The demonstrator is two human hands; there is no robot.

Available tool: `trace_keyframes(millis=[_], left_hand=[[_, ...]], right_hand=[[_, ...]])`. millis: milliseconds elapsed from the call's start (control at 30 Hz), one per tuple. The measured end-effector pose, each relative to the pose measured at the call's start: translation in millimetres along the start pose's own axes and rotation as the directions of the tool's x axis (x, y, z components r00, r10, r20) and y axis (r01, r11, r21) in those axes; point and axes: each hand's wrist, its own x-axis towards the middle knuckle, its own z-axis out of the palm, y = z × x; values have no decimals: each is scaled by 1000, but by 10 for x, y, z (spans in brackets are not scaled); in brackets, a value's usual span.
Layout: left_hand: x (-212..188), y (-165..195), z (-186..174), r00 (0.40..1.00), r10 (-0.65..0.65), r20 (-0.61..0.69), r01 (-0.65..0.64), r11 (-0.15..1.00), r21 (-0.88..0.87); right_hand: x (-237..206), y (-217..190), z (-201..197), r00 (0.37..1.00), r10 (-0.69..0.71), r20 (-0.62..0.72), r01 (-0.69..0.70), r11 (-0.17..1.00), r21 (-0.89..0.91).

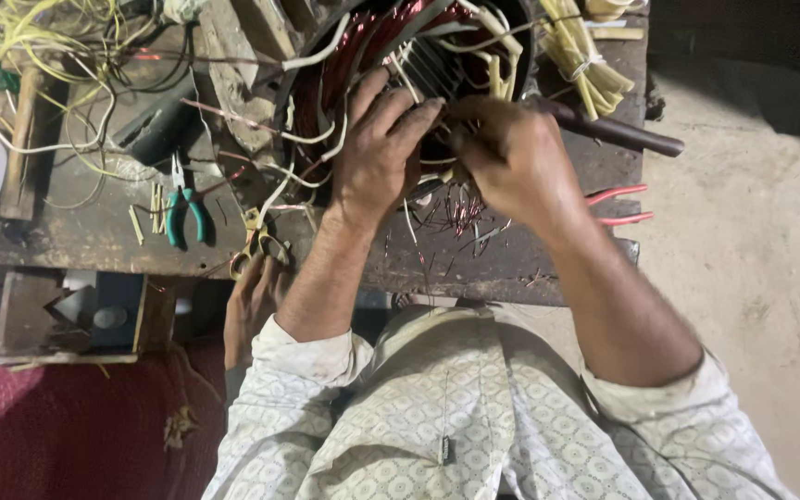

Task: The person works on a motor stator, inserting and adjusting insulated copper wires into slots using pliers and a wooden stick. They cut and trim wire ends and manipulate the winding structure throughout the clip.

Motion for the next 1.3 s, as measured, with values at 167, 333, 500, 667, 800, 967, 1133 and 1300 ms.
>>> trace_keyframes(millis=[167, 333, 500, 667, 800, 967, 1133, 1300], left_hand=[[59, 85, -73, 999, -44, 4, 43, 994, 102], [50, 85, -73, 1000, 11, -7, -11, 999, 31], [-29, 132, -47, 1000, 2, -15, -2, 1000, -27], [11, 412, -82, 988, -110, -107, 109, 994, -18], [225, 589, -131, 910, -256, -326, 189, 956, -223], [228, 868, -48, 829, -368, -420, 313, 929, -196], [157, 1275, 352, 830, -481, -281, 381, 859, -343], [557, 1150, 441, 882, -407, -236, 313, 882, -351]], right_hand=[[166, 166, 23, 986, 114, 124, -135, 975, 176], [-165, 465, -92, 915, 252, 313, -325, 923, 205], [-593, 904, -257, 881, 309, 358, -434, 829, 354], [-808, 1455, -289, 857, 349, 378, -470, 831, 298], [-823, 1828, -229, 881, 203, 427, -391, 819, 419], [-797, 2178, -231, 936, 83, 342, -292, 727, 622], [-672, 2211, -357, 977, 8, 213, -140, 779, 611], [-384, 1916, -578, 986, -24, 166, -28, 951, 307]])
